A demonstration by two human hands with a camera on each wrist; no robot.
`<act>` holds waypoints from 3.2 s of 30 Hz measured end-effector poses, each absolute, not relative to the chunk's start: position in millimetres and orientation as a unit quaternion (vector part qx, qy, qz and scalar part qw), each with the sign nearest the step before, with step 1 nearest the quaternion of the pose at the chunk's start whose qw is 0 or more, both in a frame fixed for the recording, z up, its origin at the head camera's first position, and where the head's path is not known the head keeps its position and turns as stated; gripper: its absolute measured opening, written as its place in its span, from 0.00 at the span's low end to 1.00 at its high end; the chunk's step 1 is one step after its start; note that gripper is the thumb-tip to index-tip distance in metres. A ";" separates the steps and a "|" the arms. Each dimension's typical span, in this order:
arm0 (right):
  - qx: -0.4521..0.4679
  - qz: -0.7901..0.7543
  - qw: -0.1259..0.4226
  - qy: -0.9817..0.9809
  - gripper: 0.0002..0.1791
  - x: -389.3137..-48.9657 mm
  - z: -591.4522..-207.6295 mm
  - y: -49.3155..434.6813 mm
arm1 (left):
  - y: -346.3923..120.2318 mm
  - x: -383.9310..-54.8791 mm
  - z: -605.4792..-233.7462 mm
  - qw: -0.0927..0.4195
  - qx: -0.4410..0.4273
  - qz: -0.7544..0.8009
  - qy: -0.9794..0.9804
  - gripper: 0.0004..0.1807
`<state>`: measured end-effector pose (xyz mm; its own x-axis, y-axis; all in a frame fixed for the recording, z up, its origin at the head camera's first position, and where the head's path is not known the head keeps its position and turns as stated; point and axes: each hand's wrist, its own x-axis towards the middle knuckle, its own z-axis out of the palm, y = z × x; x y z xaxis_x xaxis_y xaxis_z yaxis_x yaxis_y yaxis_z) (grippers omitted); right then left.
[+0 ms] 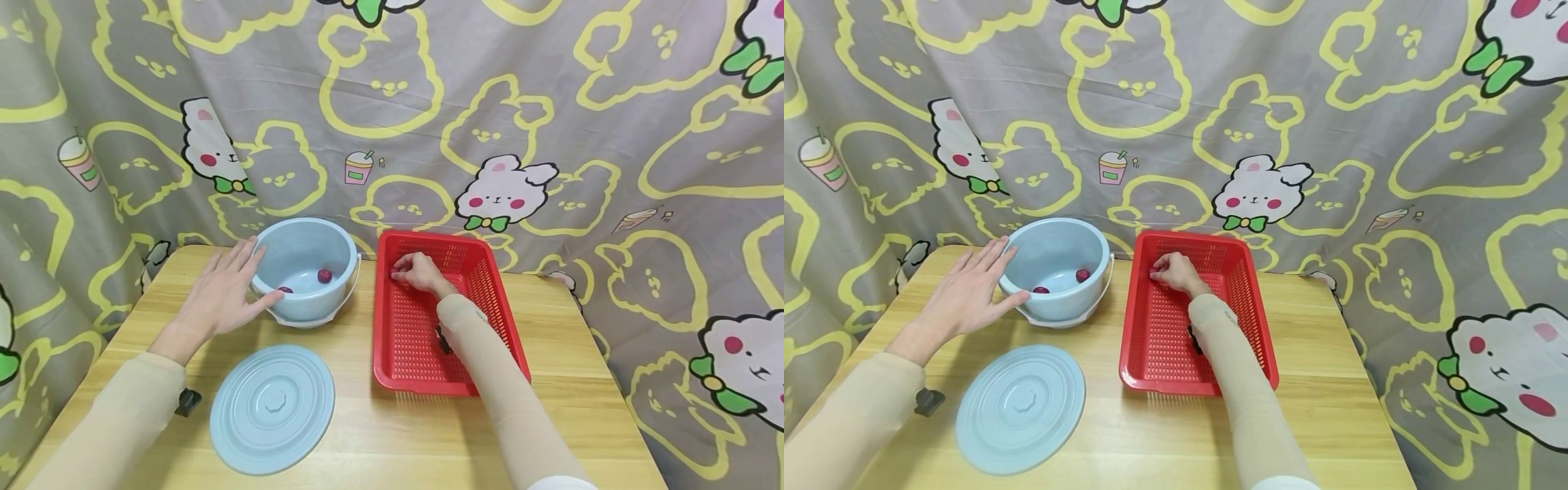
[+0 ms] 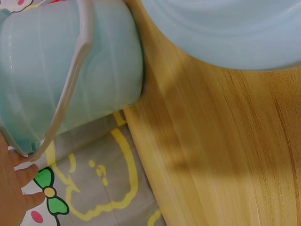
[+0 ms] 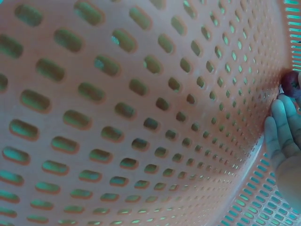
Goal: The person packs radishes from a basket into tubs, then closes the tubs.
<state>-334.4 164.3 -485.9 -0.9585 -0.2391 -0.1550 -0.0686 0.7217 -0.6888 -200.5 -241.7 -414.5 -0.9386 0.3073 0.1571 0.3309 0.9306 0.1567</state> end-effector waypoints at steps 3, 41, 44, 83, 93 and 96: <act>-0.086 -0.359 0.115 0.922 0.13 -333.9 -485.9 165.8 | -240.7 -200.8 -414.1 0.063 -0.164 -0.091 -0.980 0.56; -0.171 -0.455 0.062 0.872 0.13 -312.0 -445.3 169.1 | -241.0 -199.2 -412.7 0.056 -0.161 -0.096 -0.981 0.56; -0.171 -0.468 0.060 0.865 0.13 -309.4 -439.2 169.5 | -240.8 -199.2 -412.9 0.057 -0.162 -0.096 -0.981 0.56; -0.271 -0.529 0.057 0.803 0.16 -288.3 -367.2 103.4 | -241.6 -199.4 -412.6 0.063 -0.166 -0.092 -0.980 0.56; -0.285 -0.525 0.059 0.800 0.16 -286.3 -369.1 76.5 | -240.9 -199.3 -412.7 0.060 -0.165 -0.096 -0.980 0.56; -0.296 -0.522 0.059 0.797 0.15 -285.8 -369.2 69.1 | -241.1 -199.5 -412.4 0.057 -0.163 -0.096 -0.980 0.56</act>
<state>-285.8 69.1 -369.2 -0.8177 -0.5336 0.2160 -0.4112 0.2788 -0.8678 -199.5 -241.1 -412.4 -0.9403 0.3087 0.1433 0.3306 0.9284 0.1694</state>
